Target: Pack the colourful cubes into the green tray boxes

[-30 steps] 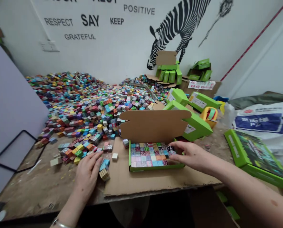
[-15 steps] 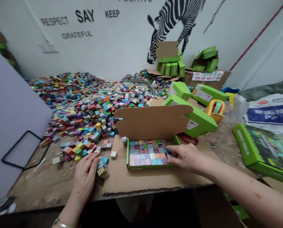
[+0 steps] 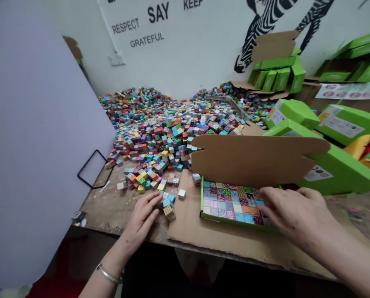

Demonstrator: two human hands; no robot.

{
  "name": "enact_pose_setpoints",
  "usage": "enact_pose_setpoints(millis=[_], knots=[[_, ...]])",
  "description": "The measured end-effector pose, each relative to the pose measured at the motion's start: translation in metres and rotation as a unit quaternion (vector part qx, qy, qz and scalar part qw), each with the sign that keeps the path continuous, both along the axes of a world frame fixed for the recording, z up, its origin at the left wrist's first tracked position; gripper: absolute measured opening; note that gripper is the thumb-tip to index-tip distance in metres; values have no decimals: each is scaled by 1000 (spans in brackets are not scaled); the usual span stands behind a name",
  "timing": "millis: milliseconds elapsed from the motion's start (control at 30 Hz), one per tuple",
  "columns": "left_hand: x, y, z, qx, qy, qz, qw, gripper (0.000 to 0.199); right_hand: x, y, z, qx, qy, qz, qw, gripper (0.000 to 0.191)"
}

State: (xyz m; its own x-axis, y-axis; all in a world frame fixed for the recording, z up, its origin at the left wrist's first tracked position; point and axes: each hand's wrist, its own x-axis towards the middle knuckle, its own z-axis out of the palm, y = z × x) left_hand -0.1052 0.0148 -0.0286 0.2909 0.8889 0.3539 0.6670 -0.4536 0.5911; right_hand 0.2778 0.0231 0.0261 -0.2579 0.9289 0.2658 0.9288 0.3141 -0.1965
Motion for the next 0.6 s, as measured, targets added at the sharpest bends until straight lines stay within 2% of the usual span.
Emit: enact_pose_setpoints(millis=[33, 67, 133, 167, 233, 300, 367, 467, 533, 600], knots=[[0, 0, -2, 3, 6, -2, 1000, 42, -21, -3, 6, -8, 14, 14, 1000, 18], [0, 0, -4, 9, 11, -3, 1000, 46, -45, -7, 10, -54, 40, 46, 997, 21], [2, 3, -9, 25, 18, 1, 1000, 51, -98, -13, 12, -80, 126, 113, 982, 30], [2, 5, -11, 33, 18, 2, 999, 50, -124, -14, 9, -91, 146, 159, 972, 44], [3, 8, -15, 51, 14, 2, 999, 45, -168, -10, -2, -127, 151, 198, 960, 75], [3, 11, -17, 67, 9, 5, 998, 40, -195, 0, -16, -170, 134, 208, 954, 86], [3, 12, -17, 77, 4, 14, 997, 36, -207, 12, -31, -186, 130, 212, 951, 82], [3, 13, -18, 78, -5, 22, 997, 33, -205, 23, -42, -169, 180, 220, 944, 71], [4, 13, -17, 75, -9, 32, 997, 32, -196, 22, -39, -173, 240, 205, 933, 64], [8, 12, -12, 80, -17, 71, 994, 33, -185, 15, -29, -213, 320, 170, 907, 59]])
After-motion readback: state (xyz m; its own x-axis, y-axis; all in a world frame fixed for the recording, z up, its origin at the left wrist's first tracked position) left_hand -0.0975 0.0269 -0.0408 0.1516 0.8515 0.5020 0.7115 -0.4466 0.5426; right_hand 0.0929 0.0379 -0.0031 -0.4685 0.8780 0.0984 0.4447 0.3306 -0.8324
